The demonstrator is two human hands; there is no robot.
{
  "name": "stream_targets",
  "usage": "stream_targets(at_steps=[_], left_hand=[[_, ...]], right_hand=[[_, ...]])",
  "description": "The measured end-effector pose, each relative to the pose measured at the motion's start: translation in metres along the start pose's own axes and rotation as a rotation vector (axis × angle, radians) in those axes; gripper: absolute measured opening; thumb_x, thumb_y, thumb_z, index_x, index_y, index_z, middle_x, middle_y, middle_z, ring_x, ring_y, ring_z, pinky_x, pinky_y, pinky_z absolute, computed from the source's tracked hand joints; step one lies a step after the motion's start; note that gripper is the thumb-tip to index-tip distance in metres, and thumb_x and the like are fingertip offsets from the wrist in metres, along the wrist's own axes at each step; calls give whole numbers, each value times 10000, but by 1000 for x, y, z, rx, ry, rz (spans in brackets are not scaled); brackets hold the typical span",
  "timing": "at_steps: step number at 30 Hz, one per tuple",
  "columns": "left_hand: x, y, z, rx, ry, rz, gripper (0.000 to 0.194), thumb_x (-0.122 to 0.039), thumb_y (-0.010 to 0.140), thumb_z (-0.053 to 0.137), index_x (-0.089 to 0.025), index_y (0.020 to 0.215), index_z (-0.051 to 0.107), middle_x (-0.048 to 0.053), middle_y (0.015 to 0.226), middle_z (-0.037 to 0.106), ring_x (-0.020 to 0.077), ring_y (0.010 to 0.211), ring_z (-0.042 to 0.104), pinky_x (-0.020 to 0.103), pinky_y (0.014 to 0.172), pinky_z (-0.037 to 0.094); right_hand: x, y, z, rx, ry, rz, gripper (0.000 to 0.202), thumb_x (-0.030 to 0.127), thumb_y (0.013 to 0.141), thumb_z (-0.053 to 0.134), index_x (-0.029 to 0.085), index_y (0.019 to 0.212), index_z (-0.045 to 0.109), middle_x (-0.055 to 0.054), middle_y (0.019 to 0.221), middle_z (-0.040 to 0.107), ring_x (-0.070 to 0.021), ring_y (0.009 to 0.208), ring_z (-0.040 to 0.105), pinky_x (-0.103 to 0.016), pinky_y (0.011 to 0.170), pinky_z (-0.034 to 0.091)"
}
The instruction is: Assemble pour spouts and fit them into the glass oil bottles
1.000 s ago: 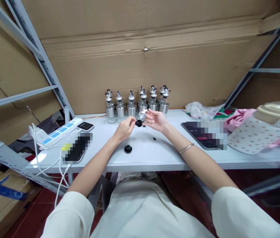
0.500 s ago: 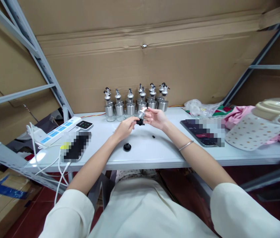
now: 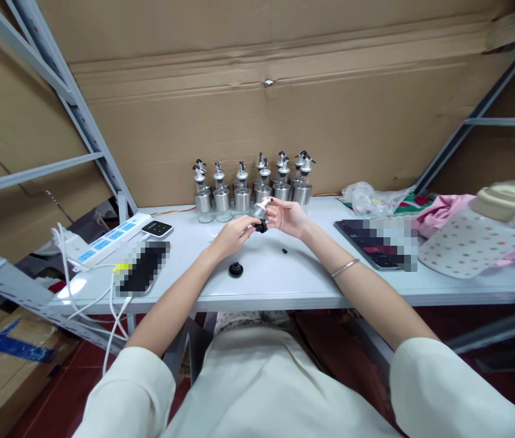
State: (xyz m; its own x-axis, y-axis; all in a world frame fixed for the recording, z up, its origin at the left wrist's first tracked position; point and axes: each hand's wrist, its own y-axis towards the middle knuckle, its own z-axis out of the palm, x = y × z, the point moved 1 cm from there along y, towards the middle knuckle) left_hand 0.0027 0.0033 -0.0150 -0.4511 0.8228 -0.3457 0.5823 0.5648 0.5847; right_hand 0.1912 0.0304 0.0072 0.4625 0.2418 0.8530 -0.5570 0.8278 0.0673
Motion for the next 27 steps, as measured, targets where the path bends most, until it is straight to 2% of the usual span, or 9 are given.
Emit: stream_targets(at_steps=[6, 18, 24, 27], left_hand=[[0, 0, 3, 7, 21, -62, 200, -164, 867, 461, -150, 1035, 569, 61, 965, 639, 129, 733, 600, 272, 754, 484], [0, 0, 0, 6, 30, -55, 182, -213, 872, 512, -160, 1041, 556, 53, 975, 626, 128, 721, 584, 290, 770, 481], [1, 0, -1, -15, 28, -44, 149, -222, 873, 541, -160, 1006, 564, 44, 935, 616, 134, 748, 575, 276, 751, 471], [2, 0, -2, -39, 26, -37, 133, -223, 875, 547, -163, 993, 557, 41, 931, 608, 128, 735, 570, 264, 726, 463]], right_hand=[[-2, 1, 0, -34, -33, -10, 176, 261, 928, 366, 195, 904, 527, 45, 535, 418, -118, 483, 446, -260, 541, 451], [-5, 4, -3, -64, -130, -109, 128, 288, 866, 515, 208, 966, 527, 54, 564, 486, -117, 529, 525, -261, 564, 470], [-5, 5, -2, -88, -141, -146, 139, 284, 852, 546, 194, 958, 543, 56, 560, 490, -103, 510, 518, -242, 548, 459], [-4, 5, -3, -120, -105, -187, 112, 265, 877, 503, 190, 948, 547, 58, 561, 474, -96, 501, 497, -253, 578, 472]])
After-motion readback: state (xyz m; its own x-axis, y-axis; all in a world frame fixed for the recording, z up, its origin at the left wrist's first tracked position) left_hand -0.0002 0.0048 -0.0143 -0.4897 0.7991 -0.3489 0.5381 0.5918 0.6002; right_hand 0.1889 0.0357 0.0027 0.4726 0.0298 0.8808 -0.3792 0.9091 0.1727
